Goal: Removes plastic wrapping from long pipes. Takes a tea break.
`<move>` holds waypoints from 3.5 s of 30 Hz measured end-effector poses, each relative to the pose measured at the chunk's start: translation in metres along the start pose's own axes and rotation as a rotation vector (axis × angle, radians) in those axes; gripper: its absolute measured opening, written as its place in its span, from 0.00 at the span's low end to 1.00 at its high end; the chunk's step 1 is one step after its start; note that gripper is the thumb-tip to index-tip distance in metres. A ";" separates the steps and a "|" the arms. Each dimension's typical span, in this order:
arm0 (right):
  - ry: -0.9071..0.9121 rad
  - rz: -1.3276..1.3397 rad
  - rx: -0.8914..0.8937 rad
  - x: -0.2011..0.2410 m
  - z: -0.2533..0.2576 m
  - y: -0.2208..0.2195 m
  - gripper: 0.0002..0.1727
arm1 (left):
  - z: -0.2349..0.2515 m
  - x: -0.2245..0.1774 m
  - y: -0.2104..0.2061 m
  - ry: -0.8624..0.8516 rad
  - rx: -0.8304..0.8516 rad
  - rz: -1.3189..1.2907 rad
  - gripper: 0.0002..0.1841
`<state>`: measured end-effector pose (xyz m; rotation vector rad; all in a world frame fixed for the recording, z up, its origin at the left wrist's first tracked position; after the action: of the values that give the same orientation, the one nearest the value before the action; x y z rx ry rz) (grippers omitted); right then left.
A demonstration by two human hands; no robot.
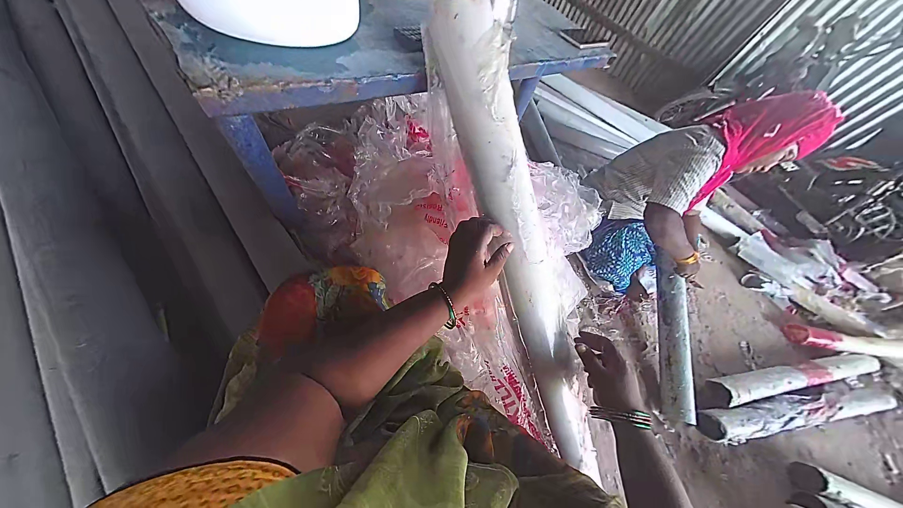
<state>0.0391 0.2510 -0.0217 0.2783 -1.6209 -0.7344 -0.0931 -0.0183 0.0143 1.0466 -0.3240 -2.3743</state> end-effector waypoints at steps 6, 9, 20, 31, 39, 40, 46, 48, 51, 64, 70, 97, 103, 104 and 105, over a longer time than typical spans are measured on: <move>0.034 0.033 -0.014 0.015 0.005 -0.012 0.20 | 0.001 0.004 0.002 -0.021 -0.011 0.002 0.12; 0.071 0.049 -0.086 0.027 0.005 -0.009 0.19 | 0.004 0.013 0.009 0.104 -0.053 -0.001 0.18; 0.330 -0.121 -0.168 0.091 0.005 -0.022 0.18 | -0.045 0.046 -0.049 0.848 0.101 -0.589 0.60; 0.379 -0.341 -0.172 0.151 0.045 -0.064 0.23 | -0.038 0.038 -0.041 0.820 0.326 -0.561 0.41; 0.328 -0.473 -0.122 0.158 0.050 -0.065 0.15 | -0.031 0.029 -0.035 0.656 0.429 -0.443 0.23; 0.320 -0.478 -0.127 0.158 0.051 -0.062 0.16 | -0.032 0.030 -0.035 0.661 0.433 -0.449 0.23; 0.314 -0.387 -0.240 0.155 0.060 -0.030 0.21 | -0.036 0.036 -0.036 0.652 0.411 -0.442 0.24; 0.418 -0.356 -0.162 0.149 0.054 -0.038 0.17 | -0.036 0.037 -0.038 0.632 0.402 -0.434 0.24; 0.414 -0.358 -0.097 0.141 0.049 -0.053 0.20 | -0.037 0.039 -0.042 0.618 0.396 -0.446 0.24; 0.440 -0.630 -0.256 0.142 0.059 -0.048 0.21 | -0.035 0.040 -0.039 0.582 0.424 -0.394 0.25; 0.182 -0.230 -0.250 0.124 0.086 -0.029 0.20 | -0.029 0.035 -0.038 0.574 0.485 -0.400 0.26; 0.459 -0.452 -0.116 0.148 0.057 -0.050 0.16 | -0.037 0.050 -0.049 0.627 0.414 -0.370 0.25; 0.591 -0.439 -0.138 0.157 0.048 -0.060 0.15 | -0.037 0.049 -0.049 0.658 0.440 -0.358 0.25; 0.549 -0.449 -0.134 0.160 0.049 -0.062 0.15 | -0.037 0.049 -0.049 0.663 0.442 -0.360 0.26; 0.508 -0.465 -0.139 0.162 0.050 -0.064 0.15 | -0.037 0.049 -0.049 0.662 0.445 -0.362 0.26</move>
<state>-0.0553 0.1250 0.0682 0.6954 -1.0235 -1.0254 -0.1115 -0.0048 -0.0609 2.1732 -0.4486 -2.1169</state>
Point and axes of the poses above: each hand's wrist, its own z-axis towards the middle knuckle, its own y-axis out of the back of the hand, x = y × z, the point moved 6 cm from there along z, towards the middle knuckle, and after that the axes turned 13 degrees about z, right-handed, at the moved point
